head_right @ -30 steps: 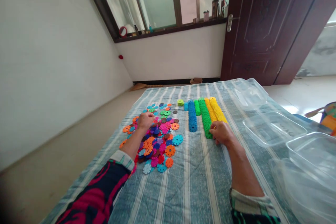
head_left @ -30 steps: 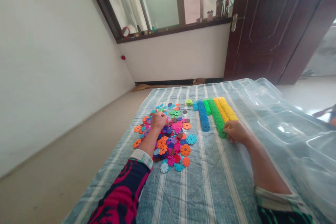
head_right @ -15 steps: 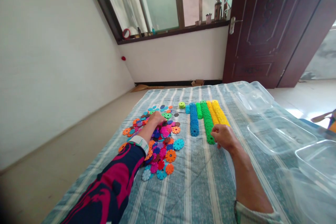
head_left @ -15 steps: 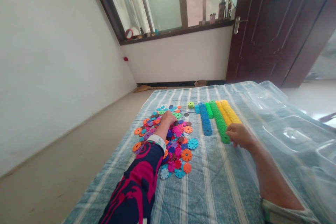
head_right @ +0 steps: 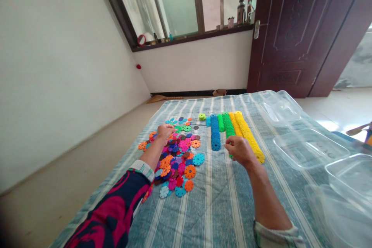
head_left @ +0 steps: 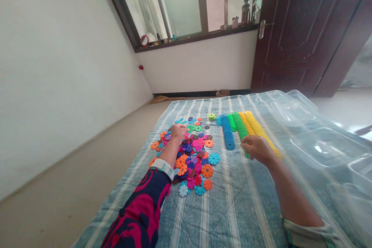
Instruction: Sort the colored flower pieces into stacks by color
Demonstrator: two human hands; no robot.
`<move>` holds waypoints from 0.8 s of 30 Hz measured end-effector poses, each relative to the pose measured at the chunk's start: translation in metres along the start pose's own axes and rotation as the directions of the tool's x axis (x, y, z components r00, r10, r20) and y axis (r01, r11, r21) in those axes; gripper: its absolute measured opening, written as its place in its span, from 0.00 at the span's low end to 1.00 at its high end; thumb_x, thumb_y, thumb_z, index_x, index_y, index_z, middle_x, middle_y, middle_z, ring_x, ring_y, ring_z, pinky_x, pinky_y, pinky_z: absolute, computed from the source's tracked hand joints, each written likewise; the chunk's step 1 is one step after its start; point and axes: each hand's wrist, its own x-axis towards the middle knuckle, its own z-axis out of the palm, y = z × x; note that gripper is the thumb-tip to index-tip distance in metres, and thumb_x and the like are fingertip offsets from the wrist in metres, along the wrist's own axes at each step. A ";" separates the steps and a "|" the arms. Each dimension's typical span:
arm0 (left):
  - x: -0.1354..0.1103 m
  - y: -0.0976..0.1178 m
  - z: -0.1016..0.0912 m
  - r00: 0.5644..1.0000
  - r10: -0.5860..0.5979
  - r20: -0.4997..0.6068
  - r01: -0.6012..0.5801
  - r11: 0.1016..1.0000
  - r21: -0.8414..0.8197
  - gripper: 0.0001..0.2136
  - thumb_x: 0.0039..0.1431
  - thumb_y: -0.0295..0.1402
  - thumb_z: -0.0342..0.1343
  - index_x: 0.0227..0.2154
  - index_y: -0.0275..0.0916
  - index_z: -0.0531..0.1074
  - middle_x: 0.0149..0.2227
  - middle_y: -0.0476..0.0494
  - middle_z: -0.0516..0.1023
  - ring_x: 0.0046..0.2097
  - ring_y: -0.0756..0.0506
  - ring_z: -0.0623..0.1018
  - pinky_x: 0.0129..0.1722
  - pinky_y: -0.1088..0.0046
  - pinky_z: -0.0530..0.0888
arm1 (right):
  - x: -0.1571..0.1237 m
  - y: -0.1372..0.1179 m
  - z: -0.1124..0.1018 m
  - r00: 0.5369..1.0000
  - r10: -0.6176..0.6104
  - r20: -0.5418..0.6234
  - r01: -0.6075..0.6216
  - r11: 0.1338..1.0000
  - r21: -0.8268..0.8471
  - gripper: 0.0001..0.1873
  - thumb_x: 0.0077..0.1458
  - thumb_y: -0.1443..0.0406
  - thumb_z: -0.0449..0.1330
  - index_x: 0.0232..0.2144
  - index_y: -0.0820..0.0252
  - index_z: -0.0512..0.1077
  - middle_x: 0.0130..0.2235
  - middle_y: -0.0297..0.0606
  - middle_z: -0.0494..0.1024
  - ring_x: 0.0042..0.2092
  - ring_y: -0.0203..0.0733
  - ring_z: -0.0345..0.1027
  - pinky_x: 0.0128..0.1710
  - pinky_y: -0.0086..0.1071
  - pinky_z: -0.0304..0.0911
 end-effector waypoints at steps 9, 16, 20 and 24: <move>-0.097 0.022 0.034 0.887 0.229 0.401 -0.161 0.967 -0.195 0.06 0.36 0.31 0.61 0.20 0.35 0.72 0.21 0.51 0.71 0.25 0.52 0.68 0.26 0.77 0.64 | -0.001 -0.015 0.053 0.979 -0.184 0.090 0.166 0.971 0.175 0.22 0.49 0.55 0.60 0.44 0.60 0.72 0.18 0.25 0.66 0.17 0.32 0.62 0.18 0.25 0.57; -0.112 0.023 0.040 0.812 0.313 0.493 -0.232 0.948 -0.219 0.05 0.40 0.32 0.60 0.21 0.35 0.74 0.21 0.50 0.72 0.25 0.52 0.70 0.27 0.77 0.66 | -0.004 -0.018 0.056 0.976 -0.154 0.154 0.123 0.973 0.196 0.11 0.52 0.59 0.55 0.29 0.61 0.73 0.19 0.29 0.69 0.16 0.31 0.61 0.15 0.24 0.55; -0.100 0.020 0.033 0.868 0.269 0.417 -0.249 0.963 -0.102 0.05 0.43 0.32 0.58 0.22 0.35 0.74 0.21 0.50 0.73 0.25 0.52 0.71 0.26 0.77 0.66 | -0.001 -0.010 0.023 0.993 -0.089 0.080 0.074 0.982 0.172 0.11 0.49 0.59 0.55 0.26 0.62 0.72 0.17 0.28 0.67 0.15 0.29 0.59 0.13 0.23 0.53; -0.084 0.013 0.025 0.898 0.264 0.352 -0.278 0.961 -0.011 0.06 0.45 0.32 0.55 0.21 0.35 0.73 0.19 0.50 0.73 0.23 0.51 0.70 0.26 0.76 0.67 | -0.002 0.003 -0.015 0.998 0.021 0.063 -0.030 0.990 0.137 0.11 0.47 0.60 0.55 0.23 0.62 0.70 0.14 0.26 0.66 0.13 0.29 0.57 0.12 0.22 0.52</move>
